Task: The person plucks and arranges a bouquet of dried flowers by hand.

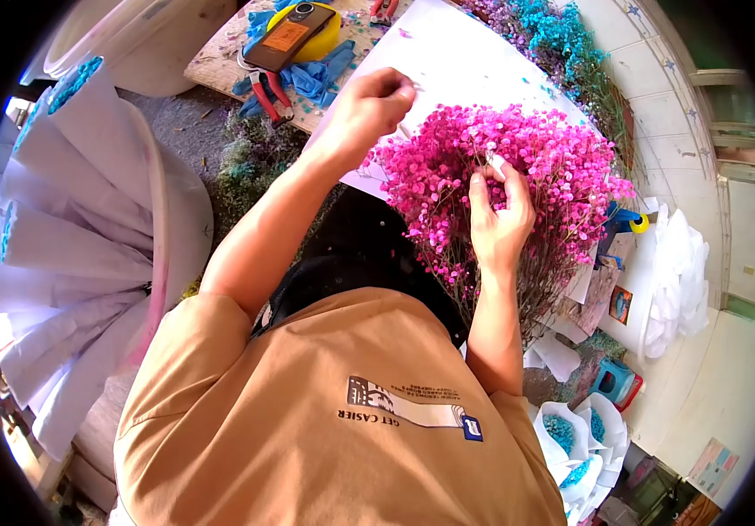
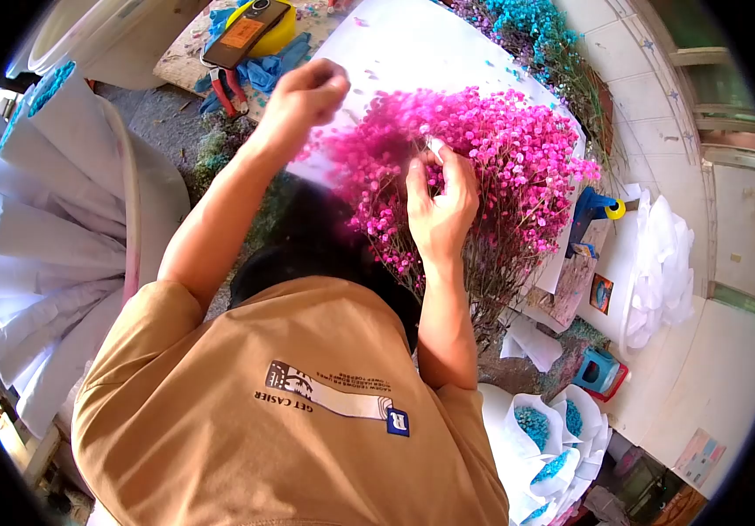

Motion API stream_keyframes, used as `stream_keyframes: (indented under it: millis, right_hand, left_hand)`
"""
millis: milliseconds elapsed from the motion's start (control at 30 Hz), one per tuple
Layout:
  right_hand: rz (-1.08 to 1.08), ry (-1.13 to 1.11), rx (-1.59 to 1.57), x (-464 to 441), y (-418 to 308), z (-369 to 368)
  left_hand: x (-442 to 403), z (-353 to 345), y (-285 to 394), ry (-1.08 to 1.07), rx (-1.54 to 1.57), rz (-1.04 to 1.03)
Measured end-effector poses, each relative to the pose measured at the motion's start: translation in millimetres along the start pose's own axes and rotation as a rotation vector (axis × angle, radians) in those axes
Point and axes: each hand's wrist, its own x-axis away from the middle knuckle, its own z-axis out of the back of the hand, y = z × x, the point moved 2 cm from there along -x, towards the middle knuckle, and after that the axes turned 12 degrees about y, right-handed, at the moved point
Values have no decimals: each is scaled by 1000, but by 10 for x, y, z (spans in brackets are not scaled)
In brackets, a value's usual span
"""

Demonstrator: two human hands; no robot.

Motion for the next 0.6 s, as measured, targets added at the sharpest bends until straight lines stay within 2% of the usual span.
stream_keyframes:
  millis: [67,100,167,200,233,300,333,500,600]
  right_hand:
    - [20,3,-5,2,28,-9]
    - [15,4,-8,6,36,-10]
    - [19,1,-23,7,34,-11]
    - [5,-4,-26,2,10,-9]
    - [4,-5,-31,7,13,-14]
    - [9,-9,-23,9,18,-17]
    - [-9,-9,-28,14,7,-20]
    - [54,-64,25,18,-94,28]
    - [138,-135,25,14,-261,96]
  left_hand:
    - [104,134,44,-47,310,192]
    - [171,209,61,-46,305,194]
    - [281,315,71,-209,98,222]
    - [291,342,13,-206,-138,205]
    - [353,333,-24,-204,-289,-3]
    - [372,349,-146,-320,-428,-70]
    - [407,333,-160,-297,-513,-126]
    - [411,275,-181,-183,-623,-252]
    - [380,377,-326,-166,-544,-176]
